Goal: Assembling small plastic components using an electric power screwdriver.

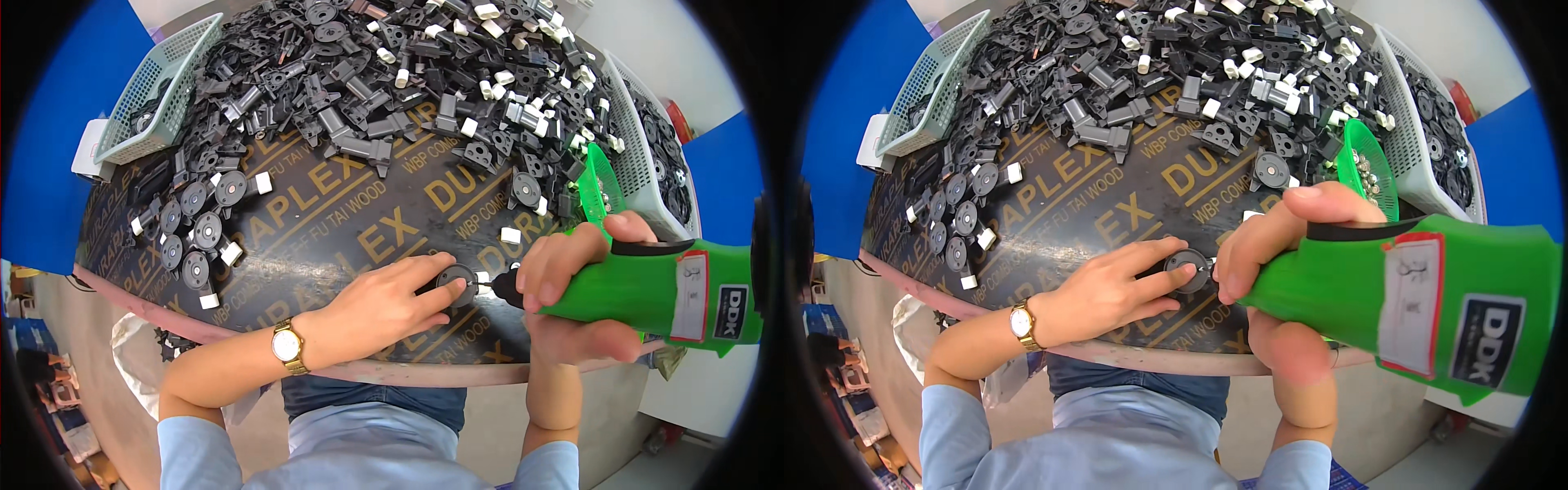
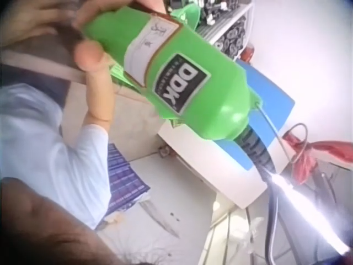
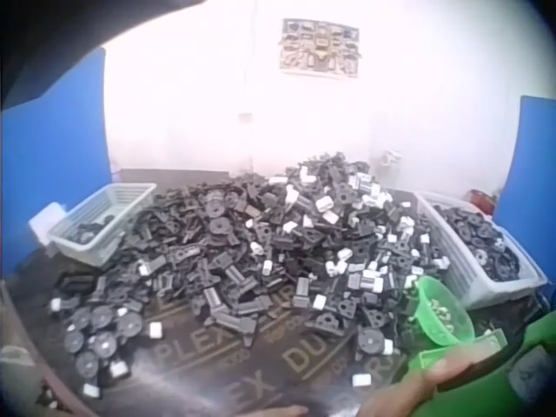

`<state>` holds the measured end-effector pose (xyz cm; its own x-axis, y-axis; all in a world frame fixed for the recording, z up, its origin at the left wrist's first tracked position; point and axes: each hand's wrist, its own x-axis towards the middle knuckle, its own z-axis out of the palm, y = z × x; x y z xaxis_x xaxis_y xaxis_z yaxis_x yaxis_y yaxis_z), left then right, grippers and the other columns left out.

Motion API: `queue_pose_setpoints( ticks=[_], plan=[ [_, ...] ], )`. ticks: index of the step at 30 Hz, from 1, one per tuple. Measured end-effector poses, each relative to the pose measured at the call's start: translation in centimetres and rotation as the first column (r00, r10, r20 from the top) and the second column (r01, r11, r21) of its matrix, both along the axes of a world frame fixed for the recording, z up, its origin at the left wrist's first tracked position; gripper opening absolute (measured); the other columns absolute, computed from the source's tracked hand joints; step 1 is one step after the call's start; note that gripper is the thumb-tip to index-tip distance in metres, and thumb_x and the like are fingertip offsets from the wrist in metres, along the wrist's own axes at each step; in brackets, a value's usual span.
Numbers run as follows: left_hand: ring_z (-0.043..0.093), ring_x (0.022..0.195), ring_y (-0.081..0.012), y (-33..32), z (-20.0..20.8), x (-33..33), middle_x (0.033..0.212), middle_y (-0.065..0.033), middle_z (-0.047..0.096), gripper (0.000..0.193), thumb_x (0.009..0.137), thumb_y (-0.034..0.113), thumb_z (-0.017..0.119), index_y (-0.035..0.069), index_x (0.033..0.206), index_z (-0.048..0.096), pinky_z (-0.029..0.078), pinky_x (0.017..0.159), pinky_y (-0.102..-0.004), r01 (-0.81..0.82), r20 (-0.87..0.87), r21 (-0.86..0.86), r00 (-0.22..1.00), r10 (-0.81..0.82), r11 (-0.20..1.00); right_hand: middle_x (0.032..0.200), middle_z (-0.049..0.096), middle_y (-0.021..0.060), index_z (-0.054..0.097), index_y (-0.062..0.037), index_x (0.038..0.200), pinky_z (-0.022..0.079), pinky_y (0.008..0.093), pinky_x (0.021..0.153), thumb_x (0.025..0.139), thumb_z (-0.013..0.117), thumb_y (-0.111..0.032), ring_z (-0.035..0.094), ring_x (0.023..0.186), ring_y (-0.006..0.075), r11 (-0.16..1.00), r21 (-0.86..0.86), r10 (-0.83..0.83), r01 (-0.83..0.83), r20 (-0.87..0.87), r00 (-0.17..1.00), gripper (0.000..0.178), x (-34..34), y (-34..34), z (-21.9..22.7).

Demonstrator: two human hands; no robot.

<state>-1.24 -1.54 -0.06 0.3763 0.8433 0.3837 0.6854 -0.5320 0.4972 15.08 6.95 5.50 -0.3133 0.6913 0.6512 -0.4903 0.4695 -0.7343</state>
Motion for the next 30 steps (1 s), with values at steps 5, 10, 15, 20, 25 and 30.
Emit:
queue_pose_setpoints(
  ticks=[5,10,15,20,25,30],
  plan=[
    [0.058,0.101,-0.0298,0.0,-0.1,0.1,0.121,-0.015,0.05,0.042,0.078,0.02,0.068,0.008,0.116,0.056,0.052,0.078,-0.0359,0.015,0.026,-0.039,1.0,-0.014,0.999,0.061,0.049,0.0027,0.033,-0.0011,0.124,0.042,0.0247,0.043,0.072,0.057,-0.068,0.044,0.043,0.0113,1.0,0.023,-0.015,0.013,0.104,0.994,0.089,-0.1,-0.2,0.3],
    [0.057,0.099,-0.0276,0.1,-0.1,0.0,0.119,-0.0147,0.05,0.038,0.078,0.018,0.067,0.005,0.112,0.057,0.053,0.074,-0.0352,0.016,0.033,-0.007,0.999,-0.016,1.0,0.061,0.048,0.0021,0.033,-0.0014,0.124,0.042,0.0242,0.043,0.073,0.055,-0.067,0.043,0.043,0.0106,0.998,0.039,-0.056,0.051,0.12,0.991,0.086,-0.3,-0.4,0.3],
    [0.057,0.099,-0.0278,0.2,-0.5,0.0,0.118,-0.0152,0.05,0.036,0.079,0.018,0.066,0.004,0.111,0.057,0.054,0.072,-0.0356,0.024,0.05,0.009,0.998,-0.024,1.0,0.06,0.046,0.0005,0.034,-0.0017,0.122,0.041,0.0225,0.041,0.072,0.052,-0.07,0.042,0.043,0.0088,0.996,0.092,0.015,-0.02,0.06,0.998,0.086,-0.5,0.2,-0.2],
    [0.057,0.098,-0.0277,0.1,-0.4,0.0,0.117,-0.0151,0.05,0.037,0.079,0.019,0.066,0.005,0.112,0.057,0.054,0.072,-0.0353,0.016,0.036,0.009,0.999,-0.016,1.0,0.06,0.045,0.0003,0.036,-0.0027,0.121,0.039,0.0222,0.04,0.072,0.054,-0.069,0.042,0.042,0.0087,0.993,0.085,0.085,-0.087,0.028,0.996,0.084,-0.6,0.5,-0.3],
    [0.057,0.099,-0.0293,-0.1,-0.1,0.0,0.12,-0.0152,0.05,0.041,0.077,0.02,0.069,0.008,0.114,0.057,0.053,0.076,-0.0359,0.014,0.016,-0.037,1.0,-0.013,0.999,0.06,0.046,0.0016,0.039,-0.0035,0.115,0.038,0.0229,0.039,0.073,0.068,-0.058,0.043,0.043,0.0101,0.999,-0.017,-0.039,0.043,0.183,0.982,0.075,-0.8,-0.9,0.3],
    [0.057,0.094,-0.0269,-0.1,-0.3,0.1,0.117,-0.0136,0.049,0.037,0.078,0.019,0.066,0.006,0.111,0.057,0.054,0.071,-0.0353,0.009,0.024,-0.029,1.0,-0.008,1.0,0.064,0.047,0.0038,0.041,-0.0025,0.111,0.038,0.024,0.043,0.074,0.073,-0.05,0.044,0.048,0.0113,0.982,-0.1,-0.139,0.161,0.204,0.969,0.068,-2.3,-2.3,0.4]
  ],
)
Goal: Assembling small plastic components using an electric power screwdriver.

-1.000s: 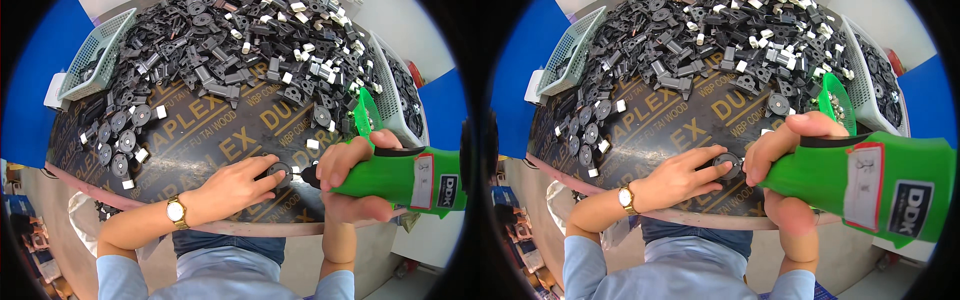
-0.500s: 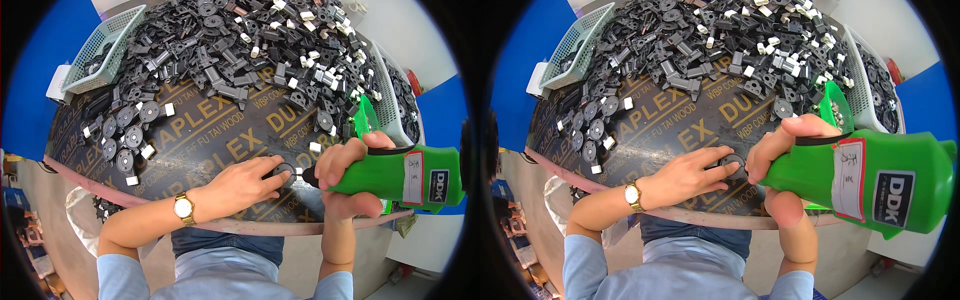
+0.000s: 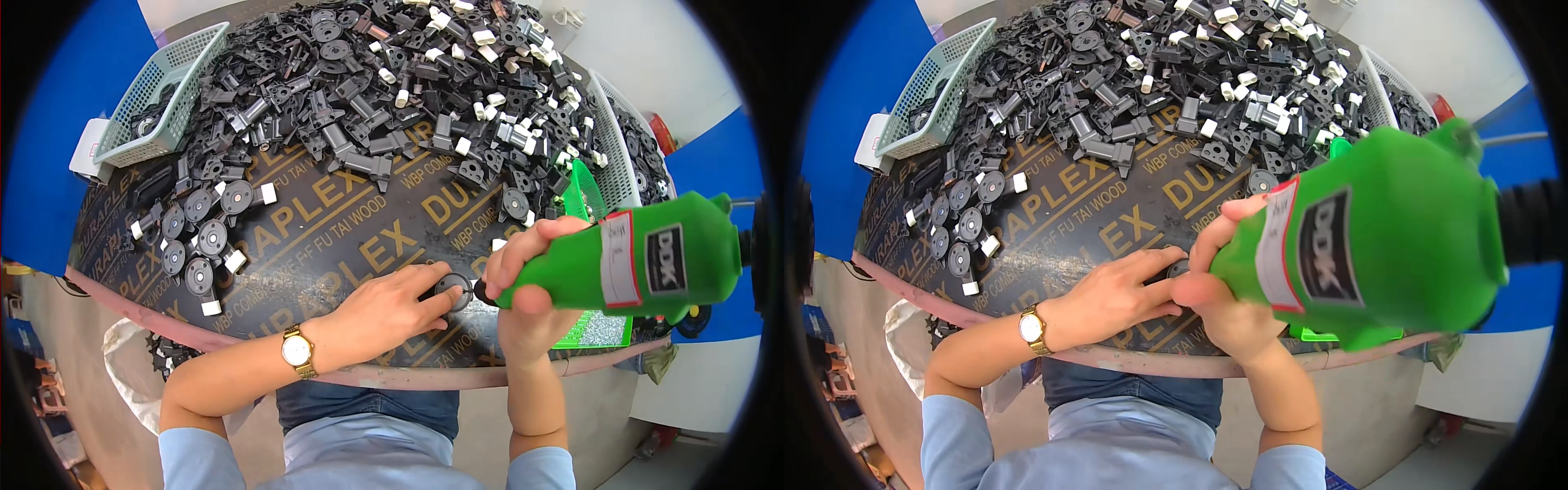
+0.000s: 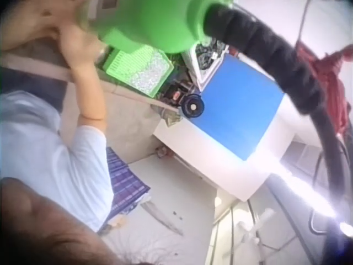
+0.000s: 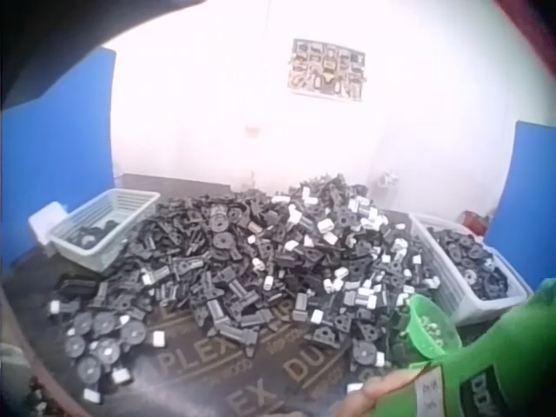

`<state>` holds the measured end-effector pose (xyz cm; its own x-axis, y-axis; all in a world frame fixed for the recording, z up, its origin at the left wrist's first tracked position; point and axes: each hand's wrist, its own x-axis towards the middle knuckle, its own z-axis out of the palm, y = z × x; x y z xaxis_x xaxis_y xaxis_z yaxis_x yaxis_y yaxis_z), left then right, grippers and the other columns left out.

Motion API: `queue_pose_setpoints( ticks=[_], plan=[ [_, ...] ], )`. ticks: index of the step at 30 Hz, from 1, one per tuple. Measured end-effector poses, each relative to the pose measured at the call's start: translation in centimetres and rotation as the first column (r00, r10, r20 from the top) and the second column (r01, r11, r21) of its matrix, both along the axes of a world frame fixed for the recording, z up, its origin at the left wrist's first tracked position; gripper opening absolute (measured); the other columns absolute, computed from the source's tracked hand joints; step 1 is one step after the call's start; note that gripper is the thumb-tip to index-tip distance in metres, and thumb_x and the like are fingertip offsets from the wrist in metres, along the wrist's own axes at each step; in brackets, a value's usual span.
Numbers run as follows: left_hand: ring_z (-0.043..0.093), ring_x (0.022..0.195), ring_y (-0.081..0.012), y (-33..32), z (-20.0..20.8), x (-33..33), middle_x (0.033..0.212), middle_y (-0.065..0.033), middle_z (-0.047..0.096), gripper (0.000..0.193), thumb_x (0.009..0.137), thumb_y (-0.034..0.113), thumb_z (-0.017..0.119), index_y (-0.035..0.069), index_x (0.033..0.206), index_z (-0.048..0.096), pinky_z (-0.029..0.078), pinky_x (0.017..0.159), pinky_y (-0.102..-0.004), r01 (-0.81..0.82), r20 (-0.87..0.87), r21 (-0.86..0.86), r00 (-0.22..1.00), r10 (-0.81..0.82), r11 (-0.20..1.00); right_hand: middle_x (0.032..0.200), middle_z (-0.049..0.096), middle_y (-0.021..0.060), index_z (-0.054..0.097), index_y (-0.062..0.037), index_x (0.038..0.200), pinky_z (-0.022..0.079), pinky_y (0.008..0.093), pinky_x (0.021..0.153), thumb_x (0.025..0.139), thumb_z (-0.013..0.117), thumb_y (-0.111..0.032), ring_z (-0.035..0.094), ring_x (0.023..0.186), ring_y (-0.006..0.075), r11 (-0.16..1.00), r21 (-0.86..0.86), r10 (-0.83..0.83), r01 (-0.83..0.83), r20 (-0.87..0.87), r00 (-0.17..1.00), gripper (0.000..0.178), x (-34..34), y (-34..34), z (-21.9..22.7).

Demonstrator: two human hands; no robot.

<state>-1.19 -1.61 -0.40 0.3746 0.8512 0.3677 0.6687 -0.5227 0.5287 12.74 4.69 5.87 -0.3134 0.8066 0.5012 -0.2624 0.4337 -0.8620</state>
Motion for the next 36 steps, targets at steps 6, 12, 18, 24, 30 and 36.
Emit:
queue_pose_setpoints(
  ticks=[6,12,18,24,30,36],
  plan=[
    [0.057,0.094,-0.0273,0.1,0.0,0.2,0.115,-0.0136,0.051,0.036,0.077,0.02,0.067,0.006,0.11,0.058,0.054,0.072,-0.0346,0.003,-0.002,0.041,1.0,-0.003,0.999,0.068,0.051,0.0051,0.042,0.0016,0.112,0.041,0.024,0.048,0.083,0.069,-0.03,0.048,0.052,0.0117,0.995,-0.005,-0.099,0.099,-0.049,0.994,0.05,-0.2,-0.1,0.4],
    [0.058,0.092,-0.0268,0.0,0.6,0.8,0.111,-0.0138,0.054,0.038,0.074,0.022,0.071,0.007,0.107,0.061,0.052,0.073,-0.0328,-0.039,-0.07,0.087,0.997,0.045,0.995,0.064,0.051,0.0041,0.038,0.0012,0.119,0.043,0.0233,0.046,0.076,0.074,-0.021,0.048,0.049,0.0111,0.991,0.036,-0.123,0.127,-0.08,0.989,0.06,0.7,1.1,0.5],
    [0.057,0.098,-0.0288,-0.3,0.8,0.7,0.121,-0.0155,0.052,0.037,0.072,0.012,0.069,0.008,0.107,0.061,0.051,0.078,-0.0344,-0.067,-0.042,0.039,0.997,0.068,0.997,0.064,0.043,0.0005,0.036,-0.0032,0.121,0.035,0.0234,0.043,0.08,0.053,-0.065,0.043,0.048,0.0097,0.958,0.02,-0.283,0.287,-0.105,0.953,0.076,10.3,2.5,2.8],
    [0.056,0.098,-0.03,0.6,0.6,0.7,0.119,-0.0119,0.056,0.035,0.068,-0.005,0.063,0.008,0.1,0.064,0.048,0.082,-0.0352,-0.014,0.025,-0.014,1.0,0.014,1.0,0.058,0.041,0.0006,0.035,-0.0019,0.122,0.032,0.0234,0.042,0.079,0.052,-0.068,0.038,0.042,0.0095,0.873,0.138,-0.474,0.468,0.013,0.88,0.081,15.1,3.2,0.3],
    [0.056,0.093,-0.0302,1.0,0.5,-0.1,0.114,-0.012,0.058,0.03,0.067,-0.003,0.065,0.006,0.095,0.063,0.047,0.08,-0.0371,-0.013,0.062,-0.034,0.998,0.015,0.999,0.059,0.042,0.0012,0.034,-0.0007,0.122,0.031,0.0227,0.04,0.078,0.051,-0.068,0.039,0.043,0.0091,0.873,0.12,-0.477,0.473,0.012,0.879,0.082,15.3,2.8,-0.6],
    [0.054,0.096,-0.0325,0.8,1.6,0.4,0.119,-0.0146,0.055,0.037,0.065,0.014,0.075,0.005,0.097,0.06,0.042,0.082,-0.0399,0.0,0.019,-0.052,1.0,0.001,0.999,0.059,0.042,0.0011,0.034,-0.001,0.122,0.032,0.0228,0.041,0.077,0.052,-0.069,0.04,0.043,0.0091,0.872,0.123,-0.479,0.473,0.025,0.877,0.084,15.4,2.6,-0.9]
  ],
)
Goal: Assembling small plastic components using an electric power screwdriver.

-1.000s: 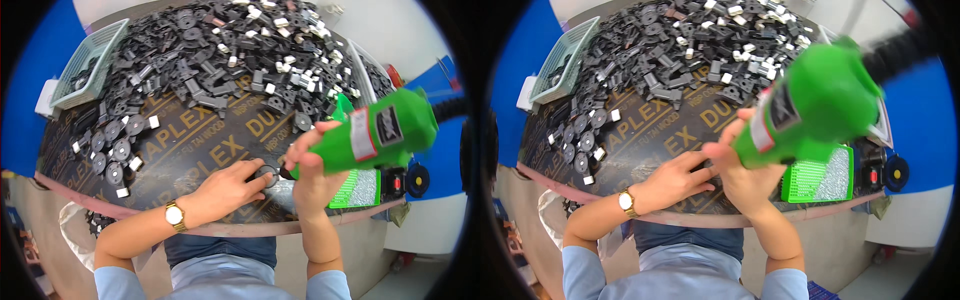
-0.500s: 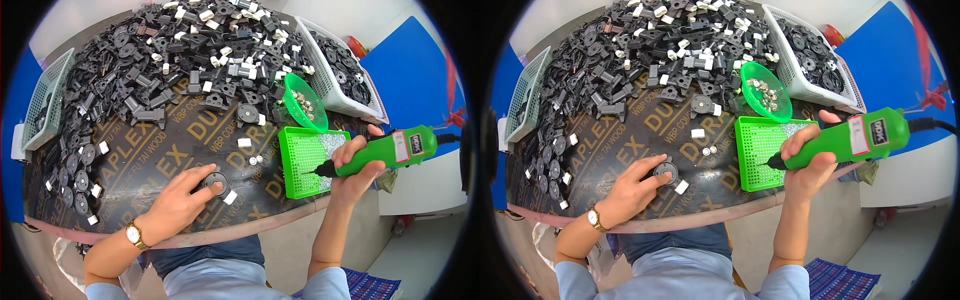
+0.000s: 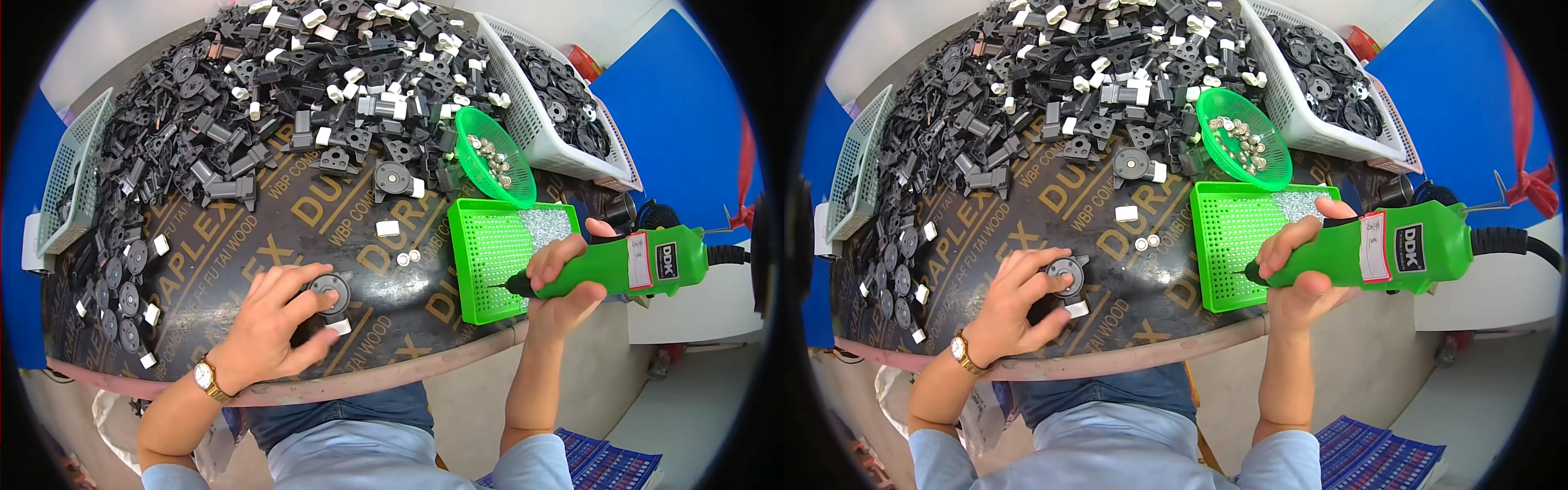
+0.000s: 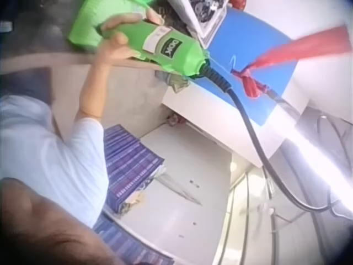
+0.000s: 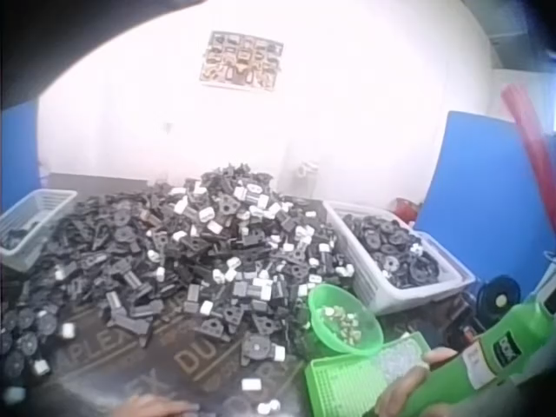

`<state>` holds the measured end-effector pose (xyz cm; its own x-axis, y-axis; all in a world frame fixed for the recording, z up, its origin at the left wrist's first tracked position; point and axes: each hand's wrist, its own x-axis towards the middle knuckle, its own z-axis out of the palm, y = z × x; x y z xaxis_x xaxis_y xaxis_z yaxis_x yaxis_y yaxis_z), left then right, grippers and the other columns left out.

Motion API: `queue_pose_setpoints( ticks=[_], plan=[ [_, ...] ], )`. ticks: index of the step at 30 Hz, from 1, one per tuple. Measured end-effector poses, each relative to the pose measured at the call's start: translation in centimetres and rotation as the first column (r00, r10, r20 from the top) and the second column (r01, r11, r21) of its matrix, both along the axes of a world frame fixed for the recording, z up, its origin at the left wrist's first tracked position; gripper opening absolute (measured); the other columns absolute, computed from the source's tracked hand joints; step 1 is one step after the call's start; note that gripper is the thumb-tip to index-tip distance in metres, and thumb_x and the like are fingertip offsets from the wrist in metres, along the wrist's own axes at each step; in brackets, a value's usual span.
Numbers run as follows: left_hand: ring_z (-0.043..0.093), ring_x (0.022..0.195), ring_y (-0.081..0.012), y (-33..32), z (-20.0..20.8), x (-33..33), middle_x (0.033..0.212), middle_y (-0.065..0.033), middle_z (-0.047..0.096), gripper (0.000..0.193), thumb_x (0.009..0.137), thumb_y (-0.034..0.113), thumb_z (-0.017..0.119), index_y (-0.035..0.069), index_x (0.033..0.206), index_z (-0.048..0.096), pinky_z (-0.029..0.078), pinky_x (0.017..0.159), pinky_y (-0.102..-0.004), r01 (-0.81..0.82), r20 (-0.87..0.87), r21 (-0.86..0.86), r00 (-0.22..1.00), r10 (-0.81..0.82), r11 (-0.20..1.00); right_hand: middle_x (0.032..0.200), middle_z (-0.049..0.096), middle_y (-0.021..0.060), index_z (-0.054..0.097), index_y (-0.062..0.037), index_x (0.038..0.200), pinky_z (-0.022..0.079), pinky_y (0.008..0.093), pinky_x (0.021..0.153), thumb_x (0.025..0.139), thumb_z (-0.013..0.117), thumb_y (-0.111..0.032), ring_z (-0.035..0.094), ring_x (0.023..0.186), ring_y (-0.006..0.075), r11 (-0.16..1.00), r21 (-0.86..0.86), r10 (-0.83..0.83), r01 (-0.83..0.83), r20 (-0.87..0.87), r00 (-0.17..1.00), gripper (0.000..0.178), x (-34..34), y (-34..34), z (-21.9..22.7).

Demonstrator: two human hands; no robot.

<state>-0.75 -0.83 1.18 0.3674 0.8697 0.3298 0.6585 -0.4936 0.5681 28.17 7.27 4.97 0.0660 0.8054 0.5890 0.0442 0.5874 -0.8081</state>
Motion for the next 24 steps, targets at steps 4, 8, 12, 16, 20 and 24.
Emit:
queue_pose_setpoints(
  ticks=[4,8,12,16,20,24],
  plan=[
    [0.051,0.101,-0.0322,0.0,-0.3,0.1,0.12,-0.0127,0.053,0.044,0.063,0.022,0.08,0.007,0.098,0.058,0.04,0.083,-0.04,0.003,-0.046,0.002,0.999,-0.003,1.0,0.059,0.042,0.0009,0.034,-0.0011,0.121,0.032,0.0225,0.041,0.075,0.053,-0.07,0.04,0.043,0.0089,1.0,0.014,-0.012,0.012,0.003,1.0,0.085,-0.2,-0.1,0.0],
    [0.05,0.103,-0.0321,0.0,-0.5,0.1,0.12,-0.0124,0.052,0.046,0.061,0.023,0.081,0.007,0.098,0.058,0.039,0.083,-0.04,0.011,-0.051,-0.003,0.999,-0.011,1.0,0.059,0.043,0.0007,0.035,-0.0013,0.121,0.033,0.0221,0.04,0.075,0.054,-0.069,0.04,0.043,0.0085,1.0,0.013,-0.005,0.005,-0.002,1.0,0.084,-0.3,-0.1,0.0],
    [0.049,0.105,-0.0315,-0.1,-0.3,0.1,0.12,-0.0119,0.051,0.047,0.061,0.022,0.081,0.009,0.1,0.058,0.038,0.084,-0.0399,-0.006,-0.068,-0.025,0.998,0.004,1.0,0.059,0.043,0.0008,0.036,-0.0014,0.12,0.033,0.0222,0.04,0.076,0.056,-0.067,0.04,0.043,0.0086,0.999,0.02,0.024,-0.024,0.015,1.0,0.081,0.0,0.2,-0.2],
    [0.048,0.106,-0.0305,-0.2,-0.3,0.0,0.121,-0.0112,0.05,0.05,0.061,0.02,0.08,0.014,0.106,0.06,0.038,0.084,-0.0394,-0.041,-0.088,-0.029,0.995,0.038,0.999,0.059,0.043,0.001,0.038,-0.0016,0.119,0.033,0.0223,0.04,0.078,0.058,-0.064,0.04,0.044,0.0088,1.0,0.015,0.002,-0.002,0.017,1.0,0.078,-0.3,0.2,0.0],
    [0.048,0.106,-0.0305,-0.1,-0.4,-0.4,0.121,-0.0108,0.05,0.052,0.062,0.019,0.079,0.016,0.11,0.06,0.038,0.085,-0.0397,-0.056,-0.071,-0.016,0.996,0.055,0.998,0.06,0.042,0.001,0.037,-0.0018,0.119,0.032,0.0223,0.04,0.079,0.059,-0.063,0.039,0.044,0.0088,0.999,0.036,-0.016,0.015,0.01,1.0,0.076,-1.1,0.1,0.5],
    [0.049,0.107,-0.0323,-0.4,-1.1,-0.4,0.125,-0.0113,0.049,0.057,0.059,0.016,0.08,0.013,0.112,0.059,0.04,0.087,-0.0411,-0.048,-0.063,0.034,0.997,0.05,0.998,0.06,0.042,0.001,0.033,-0.001,0.124,0.035,0.0233,0.04,0.081,0.051,-0.067,0.039,0.044,0.0095,0.995,0.049,0.095,-0.089,-0.13,0.987,0.081,-2.4,-0.6,3.2]
  ],
)
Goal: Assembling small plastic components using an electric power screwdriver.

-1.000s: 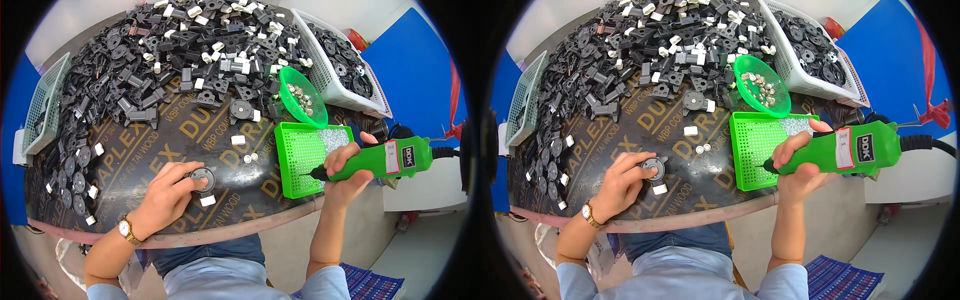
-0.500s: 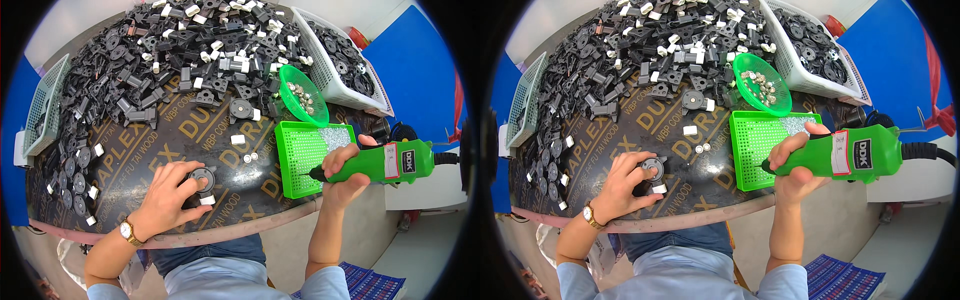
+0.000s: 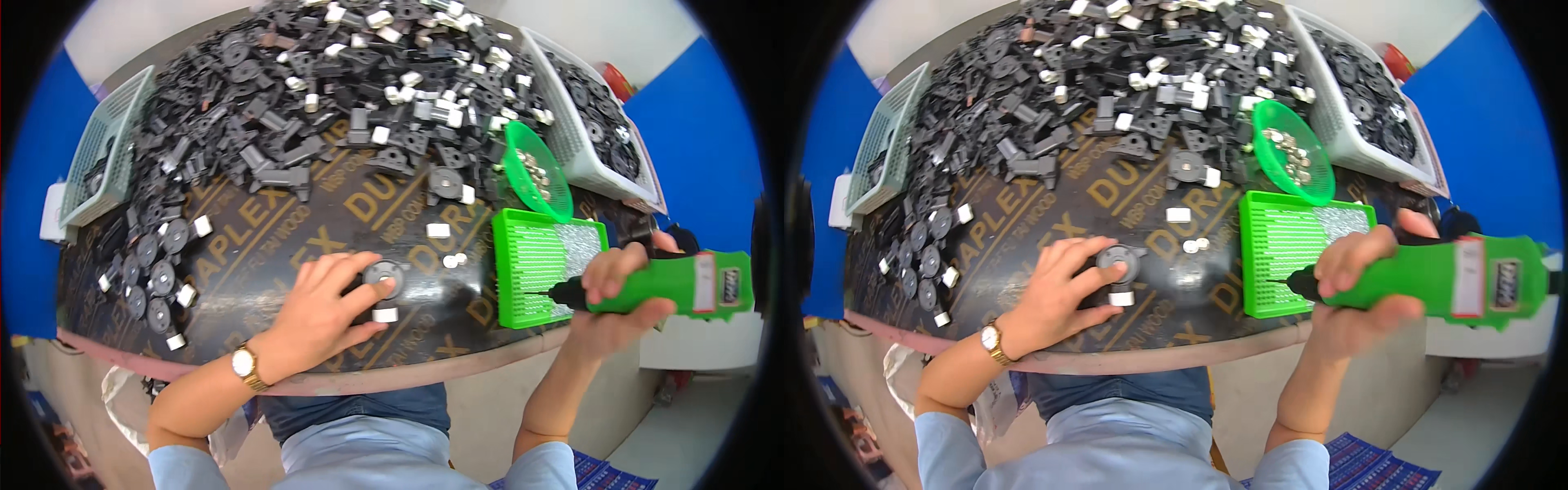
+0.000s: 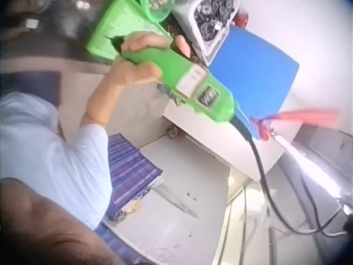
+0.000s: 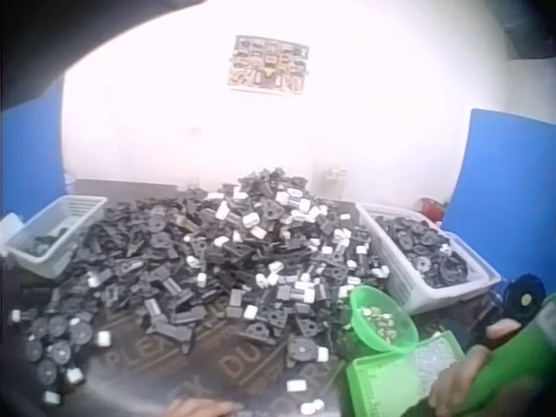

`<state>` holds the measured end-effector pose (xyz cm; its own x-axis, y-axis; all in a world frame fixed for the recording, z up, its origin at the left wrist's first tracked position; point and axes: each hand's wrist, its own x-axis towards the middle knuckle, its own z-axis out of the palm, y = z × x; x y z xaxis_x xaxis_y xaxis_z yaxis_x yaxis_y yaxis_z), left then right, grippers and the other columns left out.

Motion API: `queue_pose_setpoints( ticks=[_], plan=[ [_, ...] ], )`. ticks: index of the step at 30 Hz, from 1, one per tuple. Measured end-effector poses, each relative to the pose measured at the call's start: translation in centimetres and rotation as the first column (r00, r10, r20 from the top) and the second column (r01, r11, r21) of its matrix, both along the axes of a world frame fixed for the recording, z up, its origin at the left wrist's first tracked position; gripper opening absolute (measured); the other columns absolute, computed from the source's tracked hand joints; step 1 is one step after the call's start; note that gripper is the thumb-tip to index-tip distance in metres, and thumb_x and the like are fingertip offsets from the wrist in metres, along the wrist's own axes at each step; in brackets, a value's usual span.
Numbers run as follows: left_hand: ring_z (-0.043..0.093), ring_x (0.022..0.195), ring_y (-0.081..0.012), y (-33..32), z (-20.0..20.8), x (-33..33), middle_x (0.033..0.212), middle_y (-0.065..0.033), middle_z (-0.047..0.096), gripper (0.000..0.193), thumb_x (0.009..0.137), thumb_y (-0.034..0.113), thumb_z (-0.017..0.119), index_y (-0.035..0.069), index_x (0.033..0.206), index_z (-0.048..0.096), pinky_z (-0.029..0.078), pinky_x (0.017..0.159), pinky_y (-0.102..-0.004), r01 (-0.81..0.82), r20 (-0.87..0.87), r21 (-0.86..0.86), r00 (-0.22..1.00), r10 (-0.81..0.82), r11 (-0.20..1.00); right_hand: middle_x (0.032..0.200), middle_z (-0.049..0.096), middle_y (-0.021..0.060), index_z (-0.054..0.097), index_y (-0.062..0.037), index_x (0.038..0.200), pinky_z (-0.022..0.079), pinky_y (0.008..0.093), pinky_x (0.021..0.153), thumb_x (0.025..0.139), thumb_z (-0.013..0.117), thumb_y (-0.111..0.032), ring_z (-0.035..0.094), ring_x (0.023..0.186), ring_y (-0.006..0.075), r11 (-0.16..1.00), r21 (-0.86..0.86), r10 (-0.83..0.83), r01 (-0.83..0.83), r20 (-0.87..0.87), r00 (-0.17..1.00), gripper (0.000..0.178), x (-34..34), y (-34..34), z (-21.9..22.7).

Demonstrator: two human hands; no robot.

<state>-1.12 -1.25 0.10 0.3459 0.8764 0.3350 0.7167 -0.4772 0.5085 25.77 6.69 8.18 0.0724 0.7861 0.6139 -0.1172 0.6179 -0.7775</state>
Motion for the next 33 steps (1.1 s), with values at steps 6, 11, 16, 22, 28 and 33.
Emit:
queue_pose_setpoints(
  ticks=[6,11,16,22,28,33],
  plan=[
    [0.048,0.108,-0.031,0.2,-0.5,0.3,0.126,-0.011,0.047,0.055,0.064,0.02,0.078,0.013,0.114,0.057,0.039,0.086,-0.0407,0.017,0.051,-0.003,0.999,-0.017,1.0,0.065,0.054,0.006,0.033,0.0013,0.128,0.046,0.0267,0.048,0.076,0.062,-0.059,0.052,0.052,0.015,0.883,0.099,0.469,-0.459,-0.141,0.872,0.085,-8.4,0.6,-0.5],
    [0.048,0.108,-0.0304,0.0,-0.3,-0.3,0.126,-0.0109,0.047,0.055,0.065,0.021,0.078,0.014,0.116,0.057,0.039,0.084,-0.0405,0.01,0.049,-0.017,0.999,-0.009,1.0,0.06,0.045,0.0005,0.032,-0.0004,0.126,0.039,0.023,0.04,0.075,0.048,-0.071,0.04,0.041,0.0089,0.865,0.151,0.473,-0.478,0.07,0.878,0.089,-11.5,1.4,-1.9],
    [0.048,0.109,-0.0306,0.1,-0.1,-0.4,0.126,-0.011,0.047,0.055,0.065,0.021,0.077,0.014,0.116,0.057,0.039,0.083,-0.04,0.013,0.022,-0.032,1.0,-0.012,0.999,0.059,0.045,0.0011,0.033,-0.0024,0.124,0.039,0.0224,0.039,0.075,0.049,-0.07,0.041,0.041,0.0092,0.923,-0.022,0.382,-0.385,0.178,0.907,0.085,-11.9,0.6,-1.7],
    [0.048,0.107,-0.0324,0.2,-0.3,-0.5,0.123,-0.0158,0.046,0.049,0.068,0.015,0.074,0.008,0.113,0.056,0.042,0.086,-0.0403,0.056,0.083,-0.044,0.995,-0.052,0.997,0.059,0.047,0.0027,0.037,-0.0025,0.118,0.038,0.0233,0.04,0.073,0.065,-0.06,0.043,0.044,0.0107,0.909,-0.105,0.414,-0.403,0.13,0.901,0.079,-12.8,0.6,-1.8],
    [0.049,0.103,-0.0334,0.3,-0.3,-0.2,0.119,-0.0167,0.047,0.047,0.068,0.013,0.075,0.008,0.111,0.057,0.044,0.086,-0.0408,0.056,0.127,-0.05,0.991,-0.049,0.997,0.065,0.049,0.0046,0.044,0.0025,0.109,0.04,0.0217,0.045,0.08,0.072,-0.03,0.048,0.05,0.0104,0.958,-0.013,0.284,-0.286,0.171,0.944,0.053,-14.1,0.4,-2.5],
    [0.049,0.101,-0.0332,0.4,-0.3,-0.1,0.118,-0.0161,0.048,0.047,0.067,0.015,0.075,0.009,0.111,0.058,0.044,0.086,-0.0411,0.056,0.128,-0.024,0.99,-0.052,0.998,0.066,0.051,0.0051,0.044,0.0032,0.113,0.041,0.0213,0.047,0.079,0.074,-0.024,0.049,0.051,0.0106,0.954,-0.028,0.298,-0.297,0.019,0.954,0.053,-14.4,-0.2,-2.6]
  ],
)
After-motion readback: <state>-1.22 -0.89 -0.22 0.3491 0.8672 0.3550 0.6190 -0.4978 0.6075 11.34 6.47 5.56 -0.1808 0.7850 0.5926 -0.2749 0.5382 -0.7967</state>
